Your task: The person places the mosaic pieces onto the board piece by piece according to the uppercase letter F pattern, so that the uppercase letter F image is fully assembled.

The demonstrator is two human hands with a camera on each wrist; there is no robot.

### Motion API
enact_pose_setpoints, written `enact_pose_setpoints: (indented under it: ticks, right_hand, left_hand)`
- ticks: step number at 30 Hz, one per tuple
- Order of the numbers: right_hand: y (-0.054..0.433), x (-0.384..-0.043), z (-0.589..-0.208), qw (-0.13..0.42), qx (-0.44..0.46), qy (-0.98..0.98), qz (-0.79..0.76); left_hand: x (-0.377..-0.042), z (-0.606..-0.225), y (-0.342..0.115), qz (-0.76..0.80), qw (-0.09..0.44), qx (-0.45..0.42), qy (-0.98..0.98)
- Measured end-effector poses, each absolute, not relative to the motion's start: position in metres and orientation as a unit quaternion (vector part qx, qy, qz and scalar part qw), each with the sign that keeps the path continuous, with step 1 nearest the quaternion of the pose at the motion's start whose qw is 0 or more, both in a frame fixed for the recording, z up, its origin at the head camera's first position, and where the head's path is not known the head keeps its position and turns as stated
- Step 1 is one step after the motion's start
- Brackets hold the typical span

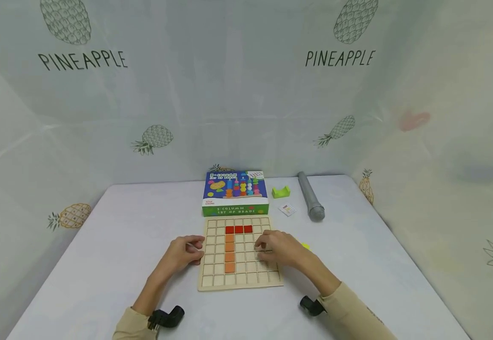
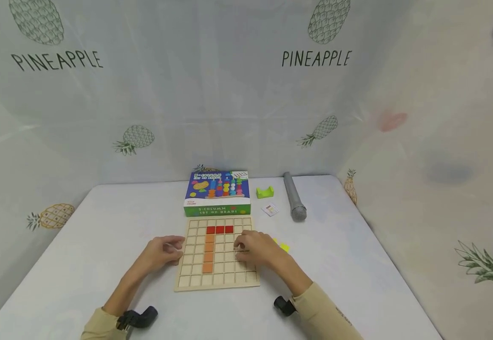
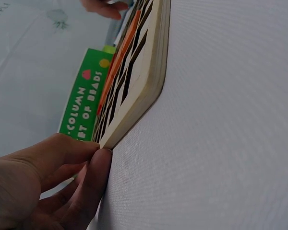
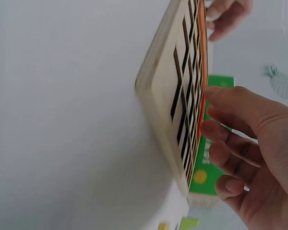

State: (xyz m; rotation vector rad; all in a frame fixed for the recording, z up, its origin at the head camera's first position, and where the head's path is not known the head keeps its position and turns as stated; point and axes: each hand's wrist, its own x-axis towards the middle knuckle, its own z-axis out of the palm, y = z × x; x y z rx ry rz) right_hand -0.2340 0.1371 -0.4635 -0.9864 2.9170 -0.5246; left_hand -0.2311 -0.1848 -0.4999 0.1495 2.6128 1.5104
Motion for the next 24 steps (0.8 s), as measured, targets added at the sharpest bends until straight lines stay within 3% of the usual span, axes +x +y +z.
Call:
enact_pose_setpoints:
  ticks: [24]
  right_hand:
    - [0.221,-0.248,-0.469,-0.005,-0.239,0.961,-0.141]
  left_hand:
    - [-0.232,-0.499,-0.184,0.502,0.068,0.032,0.862]
